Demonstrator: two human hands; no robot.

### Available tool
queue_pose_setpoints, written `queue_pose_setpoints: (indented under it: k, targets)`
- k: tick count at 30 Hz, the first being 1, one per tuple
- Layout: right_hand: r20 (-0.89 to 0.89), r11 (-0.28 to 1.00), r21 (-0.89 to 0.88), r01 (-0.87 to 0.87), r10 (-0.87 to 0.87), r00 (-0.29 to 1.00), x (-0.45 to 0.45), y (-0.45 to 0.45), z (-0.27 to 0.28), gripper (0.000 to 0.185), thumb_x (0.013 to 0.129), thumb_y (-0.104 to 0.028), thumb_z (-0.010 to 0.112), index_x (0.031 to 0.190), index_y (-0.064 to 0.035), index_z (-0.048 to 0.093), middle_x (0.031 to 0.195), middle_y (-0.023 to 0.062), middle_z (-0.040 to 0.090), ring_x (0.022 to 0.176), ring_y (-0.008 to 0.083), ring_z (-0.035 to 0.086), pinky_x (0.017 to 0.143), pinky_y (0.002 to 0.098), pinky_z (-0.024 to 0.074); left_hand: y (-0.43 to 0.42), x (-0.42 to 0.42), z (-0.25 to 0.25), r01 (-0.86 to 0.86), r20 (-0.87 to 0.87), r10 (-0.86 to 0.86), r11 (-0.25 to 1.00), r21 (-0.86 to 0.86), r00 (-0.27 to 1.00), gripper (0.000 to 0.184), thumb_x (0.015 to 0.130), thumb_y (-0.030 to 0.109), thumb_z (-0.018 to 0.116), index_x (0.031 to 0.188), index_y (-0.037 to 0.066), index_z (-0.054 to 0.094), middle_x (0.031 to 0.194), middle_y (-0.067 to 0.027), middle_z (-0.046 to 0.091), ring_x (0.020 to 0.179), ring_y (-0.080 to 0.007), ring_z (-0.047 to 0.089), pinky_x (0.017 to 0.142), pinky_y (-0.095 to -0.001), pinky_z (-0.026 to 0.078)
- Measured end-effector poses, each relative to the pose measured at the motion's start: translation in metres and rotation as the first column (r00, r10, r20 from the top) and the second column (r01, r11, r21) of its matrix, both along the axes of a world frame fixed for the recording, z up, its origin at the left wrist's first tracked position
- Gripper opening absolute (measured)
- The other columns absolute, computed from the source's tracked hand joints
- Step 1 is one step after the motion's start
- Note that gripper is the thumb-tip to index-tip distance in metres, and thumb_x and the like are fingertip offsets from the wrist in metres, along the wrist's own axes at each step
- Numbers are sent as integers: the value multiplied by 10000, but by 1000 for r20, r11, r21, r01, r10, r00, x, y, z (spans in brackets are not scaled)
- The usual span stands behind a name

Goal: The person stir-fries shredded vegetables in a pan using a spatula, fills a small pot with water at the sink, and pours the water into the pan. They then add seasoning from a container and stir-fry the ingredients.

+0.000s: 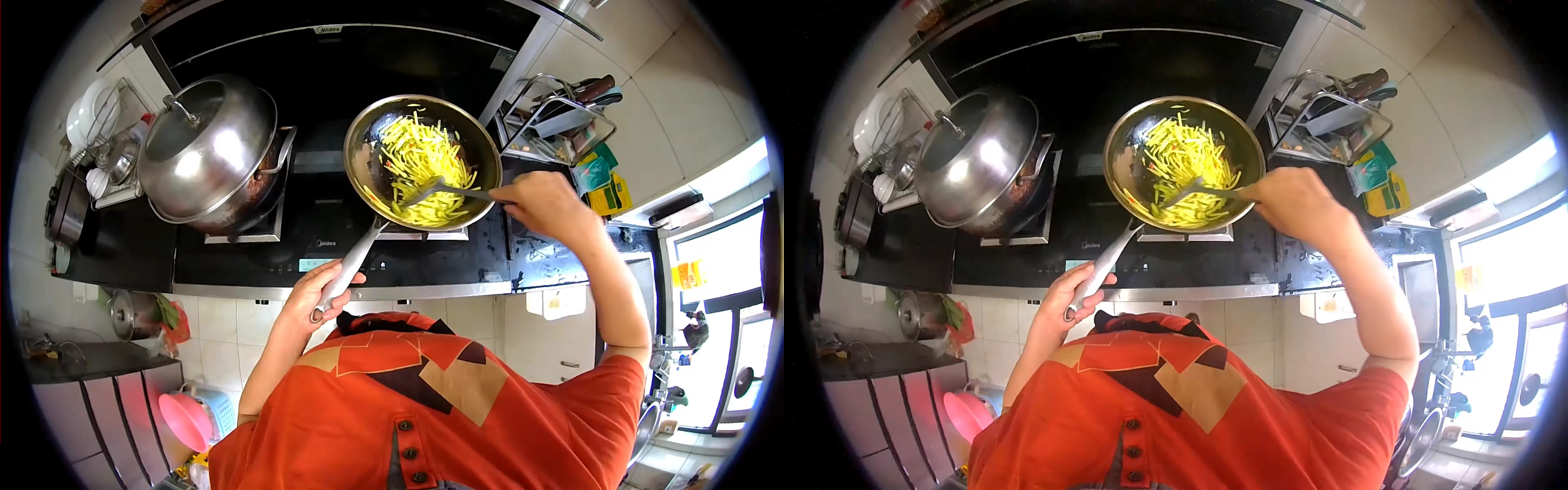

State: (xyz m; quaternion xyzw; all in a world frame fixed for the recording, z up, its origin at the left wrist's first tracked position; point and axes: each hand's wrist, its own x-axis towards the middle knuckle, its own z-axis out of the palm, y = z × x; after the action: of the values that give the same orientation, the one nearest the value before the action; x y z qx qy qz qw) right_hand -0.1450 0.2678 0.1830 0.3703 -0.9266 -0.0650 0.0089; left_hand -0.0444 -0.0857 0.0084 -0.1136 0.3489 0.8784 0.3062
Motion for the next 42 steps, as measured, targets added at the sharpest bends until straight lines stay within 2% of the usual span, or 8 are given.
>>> queue_pose_setpoints:
  k: [5,14,21,26,35,37,39,42]
  targets:
    - [-14,954,169,247,-248,969,56,-3,72,186,802,-130,642,976,-119,706,694,117,637,673,304,640,617,421,502,0,-1,2,2,20,-1,1000,-18,1000,340,984,196,455,1265,5,474,1001,-172,641,519,-108,483,316,-191,339]
    - [-237,950,212,229,-177,955,-16,-9,-44,79,790,-115,620,844,-133,675,731,73,667,729,252,676,580,376,534,0,0,2,8,25,-8,999,-32,1000,345,976,186,459,1268,3,464,1002,-168,635,510,-110,469,308,-187,320]
    - [237,988,14,152,-151,960,29,-38,39,135,825,-141,605,921,-90,686,813,145,663,828,333,639,756,443,513,-1,0,2,8,13,-7,999,-40,1000,346,982,193,449,1268,-2,454,1009,-166,633,519,-105,471,314,-190,335]
    - [-88,939,289,185,-166,982,-22,-104,-27,71,759,-101,654,796,-64,702,825,101,704,794,238,705,655,345,564,1,0,5,21,1,-21,999,-33,1000,364,978,190,459,1282,-10,446,1014,-170,630,517,-105,468,310,-193,333]
    - [-197,919,36,394,-380,904,-50,46,-4,150,851,-166,578,823,-55,674,720,163,655,620,294,650,550,384,528,-2,-1,1,8,10,-8,999,-41,1000,325,978,194,457,1242,3,468,1016,-172,635,512,-105,470,318,-190,339]
    - [394,650,165,741,-733,555,-73,51,-6,239,883,-145,491,740,15,597,663,134,632,495,226,600,418,364,494,-1,0,1,14,8,-14,999,-29,1000,330,978,195,457,1246,3,466,1016,-174,635,510,-106,469,315,-191,337]
    - [624,497,55,866,-694,359,-81,55,-53,234,915,-256,482,961,-77,625,587,30,551,378,84,424,330,257,337,-1,-1,0,14,0,-14,1000,-28,1000,341,975,200,465,1252,2,460,1014,-178,634,501,-106,467,308,-191,331]
    - [817,453,-304,838,-328,474,-68,39,-120,228,912,-244,550,895,-44,660,552,1,505,383,74,401,346,234,303,-1,-1,1,11,8,-11,1000,-20,1000,339,974,200,468,1250,3,462,1010,-178,634,500,-106,472,302,-189,324]
